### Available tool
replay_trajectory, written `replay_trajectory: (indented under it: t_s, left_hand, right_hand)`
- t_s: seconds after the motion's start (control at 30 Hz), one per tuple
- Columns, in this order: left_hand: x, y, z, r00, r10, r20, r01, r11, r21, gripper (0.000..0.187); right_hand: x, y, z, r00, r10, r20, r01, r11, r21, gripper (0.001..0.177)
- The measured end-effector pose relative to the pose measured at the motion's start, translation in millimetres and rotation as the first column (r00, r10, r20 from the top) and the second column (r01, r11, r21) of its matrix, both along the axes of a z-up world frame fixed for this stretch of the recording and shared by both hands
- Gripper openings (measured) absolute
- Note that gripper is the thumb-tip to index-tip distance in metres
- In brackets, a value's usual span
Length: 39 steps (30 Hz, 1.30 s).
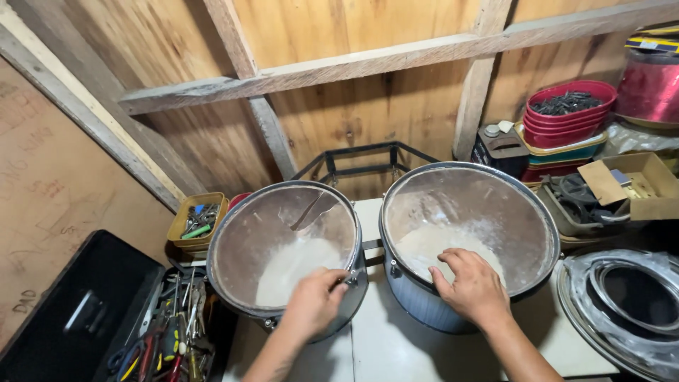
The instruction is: The person uses a metal drum key to tighten the tension lugs on the rims of two conga drums. They systematically rotate the key on each lug around the circumference of both drums to adjust the drumhead tension.
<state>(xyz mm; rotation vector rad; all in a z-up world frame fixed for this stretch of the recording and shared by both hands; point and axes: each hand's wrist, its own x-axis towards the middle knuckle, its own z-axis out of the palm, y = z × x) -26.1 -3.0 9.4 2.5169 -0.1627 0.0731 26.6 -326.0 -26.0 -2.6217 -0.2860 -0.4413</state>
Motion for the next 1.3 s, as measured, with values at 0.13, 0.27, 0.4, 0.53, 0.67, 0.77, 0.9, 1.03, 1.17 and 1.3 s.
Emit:
replay_trajectory:
  t_s: [0.13, 0.27, 0.4, 0.53, 0.67, 0.77, 0.9, 1.03, 1.17, 1.3]
  left_hand:
    - [4, 11, 28, 0.992, 0.100, -0.082, -0.090, 0.988, 0.122, 0.033]
    - [14, 18, 17, 0.998, 0.060, 0.012, -0.062, 0.972, 0.226, 0.026]
    - [18, 20, 12, 0.998, -0.007, 0.062, -0.011, 0.957, 0.291, 0.027]
    - [23, 24, 4, 0.986, -0.059, 0.153, 0.014, 0.960, 0.278, 0.024]
    - [25, 29, 4, 0.987, -0.111, 0.120, 0.073, 0.957, 0.281, 0.036]
    - [24, 27, 16, 0.994, -0.103, 0.042, 0.088, 0.960, 0.265, 0.036]
    - [23, 24, 33, 0.993, -0.101, -0.060, 0.114, 0.955, 0.273, 0.034]
    - [40, 34, 11, 0.985, -0.158, 0.063, 0.137, 0.956, 0.261, 0.033]
    - [56, 42, 4, 0.955, -0.266, 0.133, 0.204, 0.910, 0.361, 0.041]
    - [65, 45, 1, 0.952, -0.291, 0.091, 0.235, 0.891, 0.389, 0.048]
  right_hand:
    - [1, 0, -3, 1.000, 0.000, 0.007, 0.000, 1.000, -0.012, 0.037]
    - [1, 0, -7, 0.996, 0.018, 0.082, -0.018, 1.000, 0.000, 0.034]
    - [1, -1, -8, 0.995, 0.015, 0.096, -0.016, 1.000, 0.008, 0.034]
    - [2, -1, -8, 0.993, 0.027, 0.113, -0.027, 1.000, -0.002, 0.032]
    - [0, 0, -6, 0.995, 0.027, 0.096, -0.028, 1.000, 0.001, 0.034]
    - [-1, 1, -2, 0.999, 0.007, 0.039, -0.007, 1.000, -0.003, 0.036]
    - [-2, 3, 2, 1.000, -0.011, -0.012, 0.011, 1.000, 0.000, 0.037]
    - [-2, 2, 0, 1.000, 0.003, 0.023, -0.004, 1.000, 0.007, 0.035]
    - [-3, 3, 4, 0.999, -0.018, -0.032, 0.018, 1.000, 0.003, 0.036]
    - [-3, 3, 1, 1.000, -0.010, 0.002, 0.010, 1.000, 0.015, 0.036]
